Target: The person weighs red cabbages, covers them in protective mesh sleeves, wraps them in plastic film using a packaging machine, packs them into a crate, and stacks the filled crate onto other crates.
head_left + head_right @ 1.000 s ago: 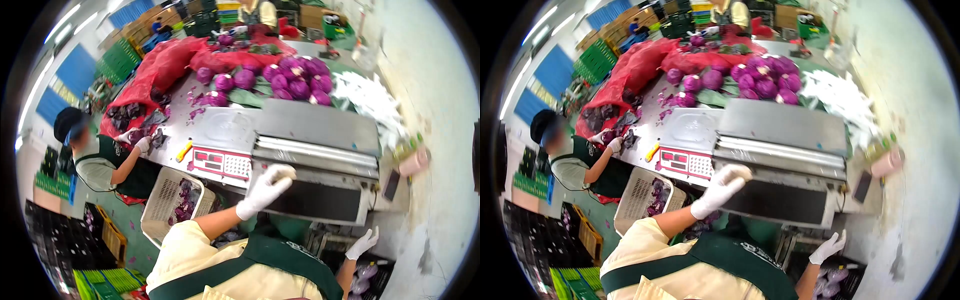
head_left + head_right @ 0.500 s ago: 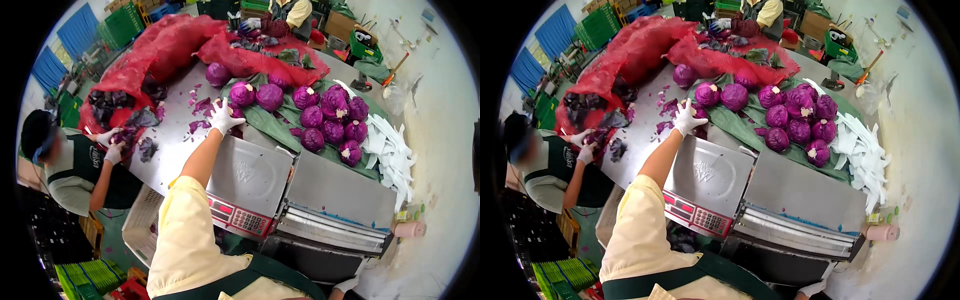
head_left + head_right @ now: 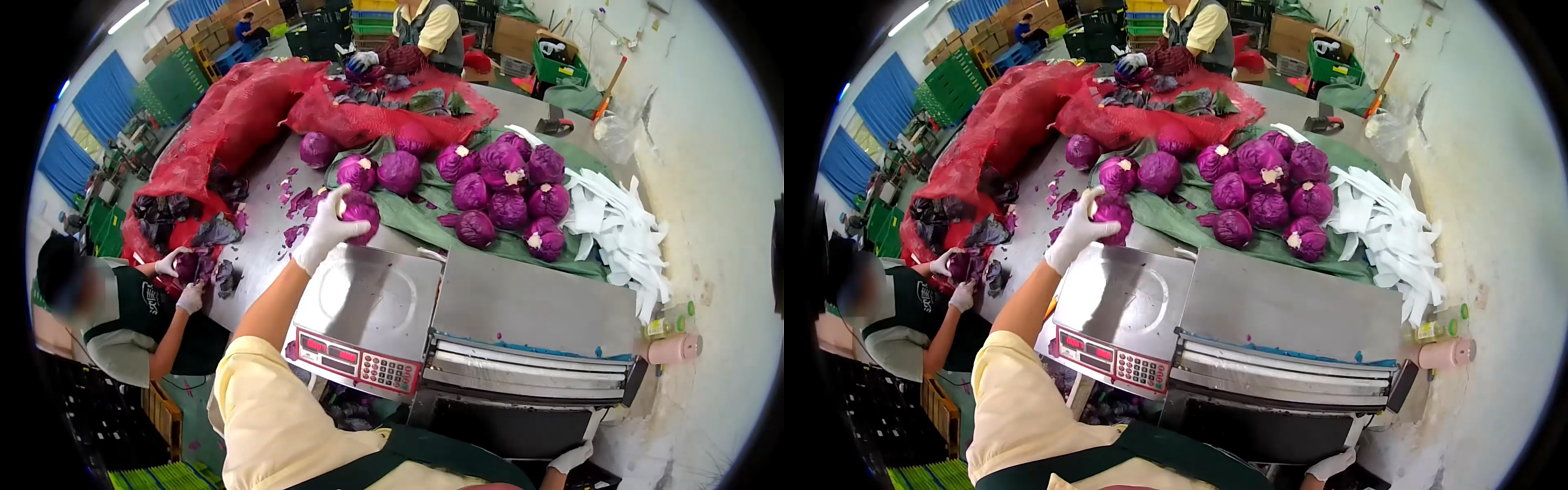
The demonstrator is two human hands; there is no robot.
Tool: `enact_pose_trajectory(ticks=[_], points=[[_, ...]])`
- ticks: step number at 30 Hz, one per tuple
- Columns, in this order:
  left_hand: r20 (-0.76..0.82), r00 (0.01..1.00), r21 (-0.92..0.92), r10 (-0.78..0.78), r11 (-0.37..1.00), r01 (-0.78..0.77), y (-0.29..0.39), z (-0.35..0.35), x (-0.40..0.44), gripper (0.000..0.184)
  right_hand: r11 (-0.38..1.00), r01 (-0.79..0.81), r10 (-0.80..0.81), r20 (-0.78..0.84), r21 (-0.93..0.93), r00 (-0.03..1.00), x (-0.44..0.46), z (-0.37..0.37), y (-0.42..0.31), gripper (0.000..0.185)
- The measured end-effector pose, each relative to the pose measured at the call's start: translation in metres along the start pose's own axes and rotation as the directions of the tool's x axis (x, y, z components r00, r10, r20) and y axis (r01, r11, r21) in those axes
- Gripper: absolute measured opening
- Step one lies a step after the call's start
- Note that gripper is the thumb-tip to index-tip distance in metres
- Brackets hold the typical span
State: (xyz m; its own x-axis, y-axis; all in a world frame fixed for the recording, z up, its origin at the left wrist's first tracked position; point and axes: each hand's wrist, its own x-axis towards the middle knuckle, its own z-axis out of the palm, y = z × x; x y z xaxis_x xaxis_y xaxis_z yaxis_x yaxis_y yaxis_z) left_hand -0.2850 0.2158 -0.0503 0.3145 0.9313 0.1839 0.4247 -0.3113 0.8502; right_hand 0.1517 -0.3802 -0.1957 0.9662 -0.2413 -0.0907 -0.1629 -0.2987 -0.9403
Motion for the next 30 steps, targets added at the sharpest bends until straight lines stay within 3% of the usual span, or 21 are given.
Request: enact_pose_trajectory(ticks=[3, 4, 6, 7, 8, 10, 12, 15, 18, 21, 24, 25, 26, 28, 29, 30], points=[[0.053, 0.999, -0.035, 0.010, 0.999, -0.008, 0.023, 0.010, -0.050, 0.093, 0.999, 0.032, -0.032, 0.017, -0.044, 0.999, -0.003, 0.001, 0.000, 0.040], [0.086, 0.996, 0.119, 0.026, 0.992, -0.036, 0.036, 0.011, -0.066, 0.093, 0.995, 0.044, -0.043, 0.017, -0.091, 0.999, -0.003, -0.001, -0.002, 0.040], [0.063, 0.994, 0.209, -0.095, 0.975, 0.080, 0.045, 0.018, -0.095, 0.092, 0.998, 0.030, -0.029, 0.014, -0.057, 0.999, 0.007, -0.002, 0.012, 0.036], [0.051, 0.996, 0.339, -0.067, 0.940, 0.046, 0.060, 0.020, -0.108, 0.091, 0.998, 0.027, -0.025, 0.039, -0.062, 0.999, 0.005, -0.004, 0.007, 0.034], [0.039, 0.972, 0.346, -0.232, 0.916, 0.205, 0.072, 0.024, -0.118, 0.092, 0.998, 0.022, -0.018, 0.065, -0.065, 0.998, 0.000, -0.004, 0.002, 0.033], [-0.075, 0.969, 0.373, -0.233, 0.895, 0.244, 0.070, 0.040, -0.134, 0.096, 0.999, 0.033, -0.031, 0.090, -0.027, 0.995, -0.005, -0.005, -0.004, 0.031], [-0.069, 0.962, 0.329, -0.265, 0.904, 0.273, 0.071, 0.041, -0.139, 0.101, 0.998, 0.062, -0.063, 0.136, 0.007, 0.989, -0.003, -0.006, 0.000, 0.030], [-0.133, 0.972, 0.340, -0.192, 0.913, 0.226, 0.050, 0.047, -0.139, 0.108, 0.999, 0.037, -0.040, 0.227, 0.017, 0.973, 0.001, -0.011, 0.002, 0.031], [-0.426, 0.888, 0.255, -0.173, 0.919, 0.301, 0.061, 0.049, -0.146, 0.098, 0.999, 0.051, -0.050, 0.326, 0.006, 0.944, 0.018, -0.016, 0.023, 0.034], [-0.527, 0.845, 0.241, -0.097, 0.936, 0.257, 0.059, 0.036, -0.163, 0.071, 0.999, 0.010, -0.029, 0.422, 0.048, 0.906, 0.019, -0.027, 0.008, 0.034], [-0.631, 0.771, 0.174, -0.091, 0.951, 0.255, 0.047, 0.019, -0.193, 0.056, 0.978, 0.205, -0.174, 0.375, -0.044, 0.911, 0.023, -0.042, -0.030, 0.035], [-0.652, 0.748, 0.091, -0.127, 0.966, 0.243, 0.045, 0.014, -0.207, 0.050, 0.959, 0.274, -0.279, 0.364, 0.066, 0.889, 0.034, -0.043, -0.028, 0.034], [-0.684, 0.720, 0.062, -0.118, 0.974, 0.219, 0.036, 0.007, -0.220, 0.046, 0.941, 0.339, -0.323, 0.370, 0.024, 0.871, 0.033, -0.048, -0.046, 0.034], [-0.742, 0.625, -0.036, -0.241, 0.946, 0.322, 0.039, 0.003, -0.255, 0.036, 0.845, 0.535, -0.492, 0.387, -0.004, 0.780, 0.049, -0.052, -0.060, 0.035], [-0.744, 0.617, -0.129, -0.256, 0.961, 0.243, 0.046, 0.001, -0.273, 0.037, 0.839, 0.544, -0.493, 0.412, -0.007, 0.766, 0.047, -0.053, -0.075, 0.035], [-0.755, 0.597, -0.132, -0.271, 0.955, 0.266, 0.045, -0.001, -0.289, 0.037, 0.814, 0.581, -0.530, 0.423, 0.012, 0.735, 0.044, -0.052, -0.093, 0.036]])
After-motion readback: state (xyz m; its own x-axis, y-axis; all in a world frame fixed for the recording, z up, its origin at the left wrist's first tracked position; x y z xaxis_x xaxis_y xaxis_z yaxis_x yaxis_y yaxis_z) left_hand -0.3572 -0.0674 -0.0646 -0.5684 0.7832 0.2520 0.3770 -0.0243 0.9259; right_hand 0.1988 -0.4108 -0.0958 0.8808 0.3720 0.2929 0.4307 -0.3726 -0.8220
